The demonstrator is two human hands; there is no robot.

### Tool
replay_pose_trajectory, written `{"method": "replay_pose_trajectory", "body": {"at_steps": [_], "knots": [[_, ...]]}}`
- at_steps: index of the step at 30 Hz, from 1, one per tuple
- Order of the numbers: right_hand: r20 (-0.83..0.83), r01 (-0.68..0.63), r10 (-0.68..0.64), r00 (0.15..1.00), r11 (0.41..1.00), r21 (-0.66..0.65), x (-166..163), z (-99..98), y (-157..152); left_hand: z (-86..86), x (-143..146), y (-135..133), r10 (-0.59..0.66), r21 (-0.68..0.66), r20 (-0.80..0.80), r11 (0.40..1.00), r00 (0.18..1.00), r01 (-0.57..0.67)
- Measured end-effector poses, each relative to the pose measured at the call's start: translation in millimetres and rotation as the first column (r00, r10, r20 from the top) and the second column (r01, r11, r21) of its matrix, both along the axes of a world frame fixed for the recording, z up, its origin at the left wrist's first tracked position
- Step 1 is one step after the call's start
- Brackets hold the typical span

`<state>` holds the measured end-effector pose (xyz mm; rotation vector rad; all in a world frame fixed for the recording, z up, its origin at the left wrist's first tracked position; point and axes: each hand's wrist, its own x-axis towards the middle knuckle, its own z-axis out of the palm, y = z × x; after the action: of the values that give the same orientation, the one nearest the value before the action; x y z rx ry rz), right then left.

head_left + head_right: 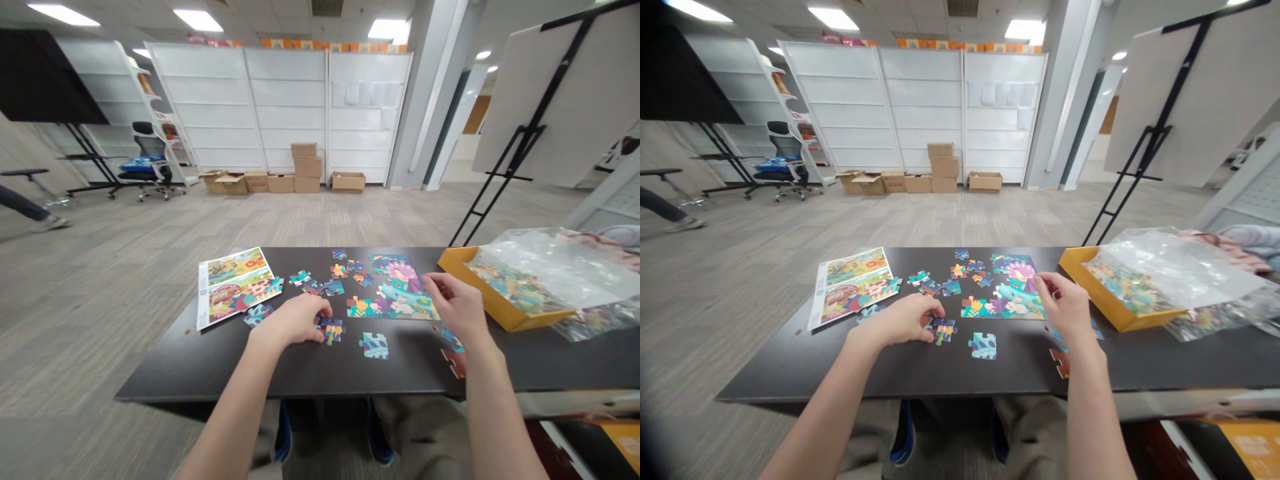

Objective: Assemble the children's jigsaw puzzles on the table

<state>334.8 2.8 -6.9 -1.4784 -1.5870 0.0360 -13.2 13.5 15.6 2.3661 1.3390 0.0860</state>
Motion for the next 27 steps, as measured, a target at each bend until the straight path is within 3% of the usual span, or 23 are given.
{"method": "replay_pose_trajectory", "body": {"at_steps": [8, 17, 27], "knots": [[0.055, -0.055, 0.058, 0.997, 0.997, -0.049, -14, 2.6, -1, 2.6, 0, -3, -0.007, -0.019, 0.028, 1.0, 1.0, 0.008], [0.073, -0.109, 0.111, 0.991, 0.993, -0.037, -25, 8.0, -5, 19.1, 11, -13, -0.005, -0.081, -0.027, 0.997, 1.0, 0.002], [0.125, -0.18, 0.181, 0.976, 0.983, -0.017, -31, 6.9, -3, 5.8, 5, 0, 0.006, -0.097, 0.107, 0.995, 0.994, 0.005]]}}
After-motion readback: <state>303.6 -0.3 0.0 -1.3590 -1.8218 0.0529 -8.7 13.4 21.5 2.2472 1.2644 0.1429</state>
